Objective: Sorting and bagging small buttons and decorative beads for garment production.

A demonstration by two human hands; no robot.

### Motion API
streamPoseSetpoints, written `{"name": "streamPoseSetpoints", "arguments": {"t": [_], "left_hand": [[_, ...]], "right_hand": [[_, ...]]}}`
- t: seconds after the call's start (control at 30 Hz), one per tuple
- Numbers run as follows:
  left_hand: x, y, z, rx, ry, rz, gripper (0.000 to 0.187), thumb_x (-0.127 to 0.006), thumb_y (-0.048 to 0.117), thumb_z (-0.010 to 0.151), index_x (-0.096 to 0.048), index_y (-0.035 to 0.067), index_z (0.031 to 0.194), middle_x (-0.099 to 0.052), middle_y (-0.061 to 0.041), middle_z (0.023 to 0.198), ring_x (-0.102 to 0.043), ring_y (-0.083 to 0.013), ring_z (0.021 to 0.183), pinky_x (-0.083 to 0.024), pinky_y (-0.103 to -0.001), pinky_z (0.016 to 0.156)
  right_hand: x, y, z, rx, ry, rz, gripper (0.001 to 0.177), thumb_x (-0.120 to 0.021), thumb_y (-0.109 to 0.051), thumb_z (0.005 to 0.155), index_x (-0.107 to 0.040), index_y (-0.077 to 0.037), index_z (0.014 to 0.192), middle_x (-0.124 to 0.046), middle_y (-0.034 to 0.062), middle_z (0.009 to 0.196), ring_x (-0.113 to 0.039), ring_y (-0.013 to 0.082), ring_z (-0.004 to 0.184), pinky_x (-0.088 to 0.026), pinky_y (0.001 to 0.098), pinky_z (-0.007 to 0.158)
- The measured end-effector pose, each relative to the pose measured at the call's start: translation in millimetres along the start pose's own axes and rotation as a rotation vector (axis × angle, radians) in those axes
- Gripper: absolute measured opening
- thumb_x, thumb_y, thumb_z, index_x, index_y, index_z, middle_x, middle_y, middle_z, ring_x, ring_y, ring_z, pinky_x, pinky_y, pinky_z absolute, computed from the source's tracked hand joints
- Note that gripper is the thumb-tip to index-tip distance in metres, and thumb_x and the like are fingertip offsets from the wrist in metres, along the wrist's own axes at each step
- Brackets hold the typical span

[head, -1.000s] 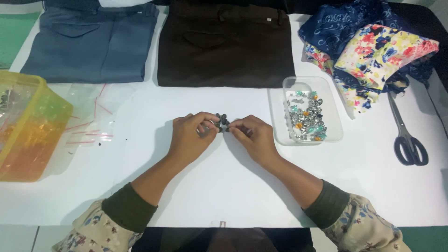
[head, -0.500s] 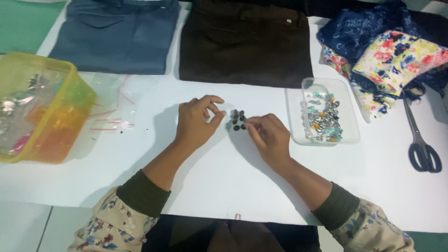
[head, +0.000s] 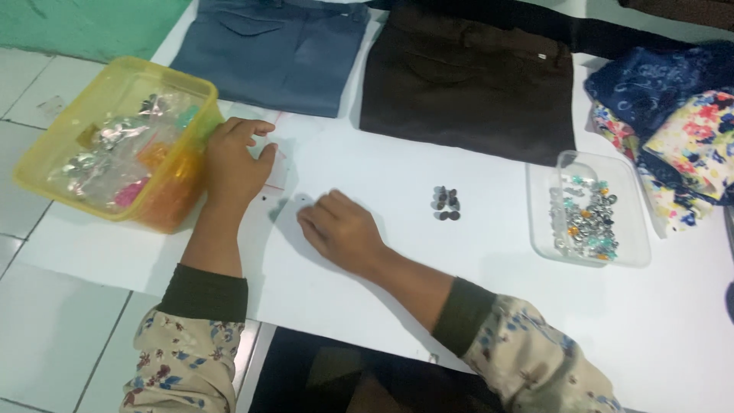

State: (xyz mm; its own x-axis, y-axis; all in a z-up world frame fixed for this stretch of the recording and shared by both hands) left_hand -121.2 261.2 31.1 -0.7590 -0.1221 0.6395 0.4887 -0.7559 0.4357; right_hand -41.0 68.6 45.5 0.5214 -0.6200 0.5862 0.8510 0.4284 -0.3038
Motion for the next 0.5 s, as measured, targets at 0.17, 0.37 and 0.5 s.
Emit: {"name": "streamPoseSetpoints", "arguments": {"t": [0.17,0.37,0.5], "left_hand": [[-17.9,-19.1,-11.5,0.138,-0.186,0.167,0.041,-0.081,0.017,0.076,-0.075,0.019,0.116,-0.07,-0.006,0.108,-0.07,-0.0314,0.095,-0.055,-0.043,0.081],[-32.0,-33.2,-19.0,0.162,-0.181,0.264,0.038,-0.078,0.012,0.076,-0.075,0.008,0.114,-0.071,-0.014,0.103,-0.071,-0.0358,0.094,-0.056,-0.042,0.08],[-30.7,-33.0,-20.4,0.179,-0.163,0.235,0.024,-0.072,0.004,0.079,-0.077,0.003,0.102,-0.07,-0.015,0.097,-0.071,-0.0362,0.088,-0.058,-0.039,0.075]], "right_hand": [[-48.7,53.5,28.2,-0.13,0.022,-0.03,0.01,-0.072,-0.013,0.086,-0.069,-0.008,0.095,-0.059,0.0079,0.081,-0.063,0.0273,0.08,-0.054,0.0369,0.071],[-91.9,100.7,54.0,-0.365,-0.2,-0.175,0.025,-0.066,-0.012,0.093,-0.067,-0.015,0.117,-0.057,0.0058,0.099,-0.057,0.0232,0.097,-0.054,0.0382,0.082],[-112.0,112.6,57.9,-0.381,-0.285,-0.206,0.037,-0.065,-0.017,0.097,-0.061,-0.024,0.133,-0.053,0.0027,0.112,-0.052,0.0218,0.107,-0.053,0.0409,0.087]]}}
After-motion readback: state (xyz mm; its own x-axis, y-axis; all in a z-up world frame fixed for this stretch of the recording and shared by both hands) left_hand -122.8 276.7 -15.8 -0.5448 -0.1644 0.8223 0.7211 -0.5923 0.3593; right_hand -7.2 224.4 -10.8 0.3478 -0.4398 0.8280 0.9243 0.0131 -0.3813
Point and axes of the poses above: each hand's wrist, its own z-axis towards the middle knuckle, its own x-axis out of the back of the hand, y = z × x, the point moved 10 cm from there along z, towards the middle knuckle
